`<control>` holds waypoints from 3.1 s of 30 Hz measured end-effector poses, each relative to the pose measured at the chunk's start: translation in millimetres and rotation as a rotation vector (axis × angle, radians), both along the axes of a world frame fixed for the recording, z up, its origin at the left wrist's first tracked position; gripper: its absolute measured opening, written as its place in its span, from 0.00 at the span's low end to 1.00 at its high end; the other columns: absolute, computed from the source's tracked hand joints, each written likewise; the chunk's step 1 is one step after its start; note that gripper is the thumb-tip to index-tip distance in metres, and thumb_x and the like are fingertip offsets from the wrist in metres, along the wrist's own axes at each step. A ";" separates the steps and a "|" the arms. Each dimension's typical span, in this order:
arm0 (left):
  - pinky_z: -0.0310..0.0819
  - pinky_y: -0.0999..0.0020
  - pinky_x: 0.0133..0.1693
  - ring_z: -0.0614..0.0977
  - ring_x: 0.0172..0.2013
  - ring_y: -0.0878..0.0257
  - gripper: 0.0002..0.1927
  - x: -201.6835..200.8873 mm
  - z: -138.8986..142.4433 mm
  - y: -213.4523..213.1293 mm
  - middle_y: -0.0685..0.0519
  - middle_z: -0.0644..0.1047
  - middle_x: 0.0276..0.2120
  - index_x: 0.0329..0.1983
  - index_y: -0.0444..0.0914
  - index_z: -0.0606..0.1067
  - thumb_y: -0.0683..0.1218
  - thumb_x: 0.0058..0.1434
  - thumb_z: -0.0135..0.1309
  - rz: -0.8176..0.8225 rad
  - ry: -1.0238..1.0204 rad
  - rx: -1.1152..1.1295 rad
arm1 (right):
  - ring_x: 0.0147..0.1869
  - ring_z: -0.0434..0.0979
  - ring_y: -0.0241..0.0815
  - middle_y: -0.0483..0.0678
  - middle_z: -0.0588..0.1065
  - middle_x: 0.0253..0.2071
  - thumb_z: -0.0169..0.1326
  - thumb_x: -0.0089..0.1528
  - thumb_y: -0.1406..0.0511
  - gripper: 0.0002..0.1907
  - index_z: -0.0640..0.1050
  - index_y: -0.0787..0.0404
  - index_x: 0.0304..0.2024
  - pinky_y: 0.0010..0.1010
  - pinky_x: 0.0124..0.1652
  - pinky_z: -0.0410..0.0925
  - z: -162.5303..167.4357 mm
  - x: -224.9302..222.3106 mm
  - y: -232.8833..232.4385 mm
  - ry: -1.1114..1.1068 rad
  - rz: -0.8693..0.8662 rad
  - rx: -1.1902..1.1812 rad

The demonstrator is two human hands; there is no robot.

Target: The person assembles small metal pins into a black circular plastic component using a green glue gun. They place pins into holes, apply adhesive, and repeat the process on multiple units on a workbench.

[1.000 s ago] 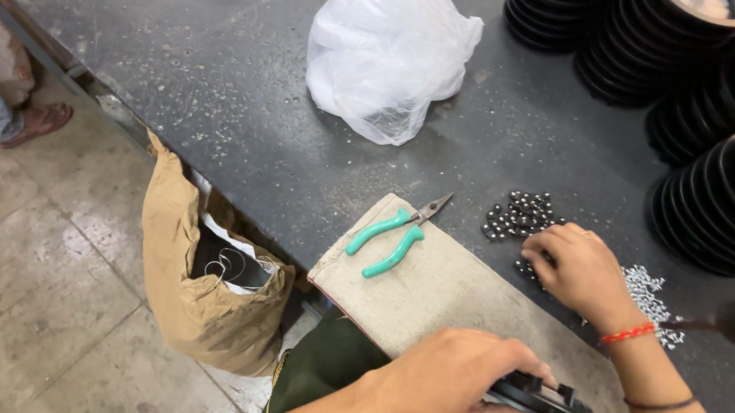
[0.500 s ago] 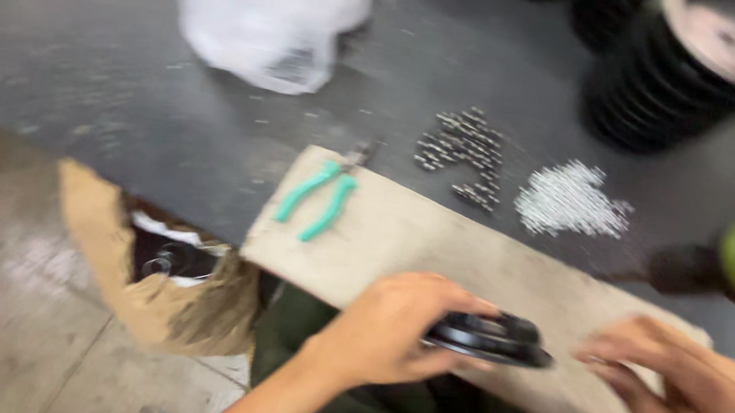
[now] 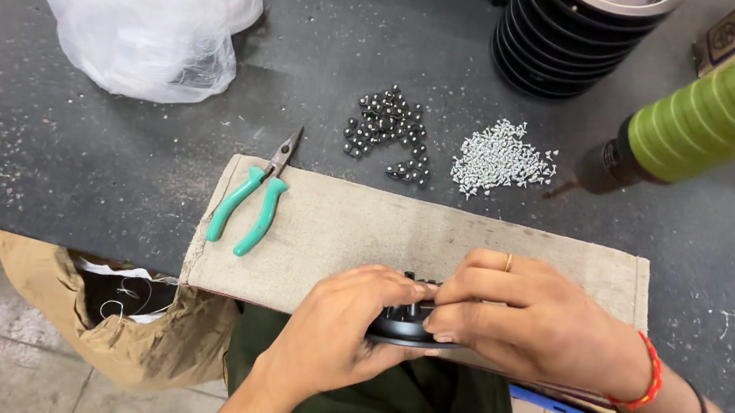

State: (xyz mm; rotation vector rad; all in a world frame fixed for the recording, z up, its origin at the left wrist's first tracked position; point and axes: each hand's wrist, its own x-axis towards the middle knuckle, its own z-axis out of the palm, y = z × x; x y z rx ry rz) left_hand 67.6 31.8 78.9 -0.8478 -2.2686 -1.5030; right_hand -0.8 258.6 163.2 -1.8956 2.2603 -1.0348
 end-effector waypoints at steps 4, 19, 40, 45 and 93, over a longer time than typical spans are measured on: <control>0.79 0.57 0.51 0.85 0.48 0.49 0.25 -1.7 0.5 2.1 0.49 0.83 0.46 0.49 0.36 0.73 0.47 0.53 0.71 0.015 -0.005 0.006 | 0.40 0.77 0.45 0.45 0.76 0.39 0.62 0.57 0.71 0.11 0.79 0.60 0.42 0.35 0.38 0.72 3.9 -4.3 1.5 0.074 0.028 0.009; 0.79 0.58 0.48 0.85 0.46 0.49 0.26 -5.3 -1.9 -0.5 0.49 0.83 0.47 0.52 0.37 0.71 0.46 0.54 0.69 0.022 -0.011 -0.002 | 0.44 0.80 0.47 0.47 0.78 0.44 0.62 0.54 0.71 0.15 0.83 0.59 0.44 0.34 0.41 0.75 4.4 -3.1 7.7 0.087 -0.024 0.012; 0.80 0.59 0.48 0.86 0.45 0.49 0.25 -1.5 -4.9 -1.1 0.49 0.83 0.47 0.51 0.36 0.71 0.45 0.54 0.69 0.036 0.018 0.040 | 0.38 0.78 0.44 0.47 0.75 0.35 0.59 0.64 0.67 0.08 0.73 0.63 0.42 0.35 0.39 0.72 7.4 3.5 17.2 -0.039 -0.587 -0.675; 0.80 0.59 0.46 0.85 0.45 0.49 0.25 -1.5 -2.5 2.8 0.48 0.83 0.46 0.50 0.35 0.72 0.45 0.54 0.70 0.072 0.008 0.031 | 0.30 0.70 0.44 0.50 0.69 0.31 0.56 0.69 0.65 0.14 0.70 0.65 0.53 0.33 0.34 0.67 28.7 -14.5 5.6 -0.498 -0.405 -0.879; 0.78 0.55 0.41 0.85 0.38 0.47 0.23 -12.0 10.6 17.3 0.46 0.82 0.37 0.48 0.36 0.73 0.51 0.56 0.68 0.178 -0.001 -0.036 | 0.23 0.69 0.42 0.52 0.67 0.24 0.57 0.65 0.73 0.16 0.63 0.63 0.48 0.34 0.26 0.68 14.4 22.6 -21.6 -0.789 -0.267 -0.986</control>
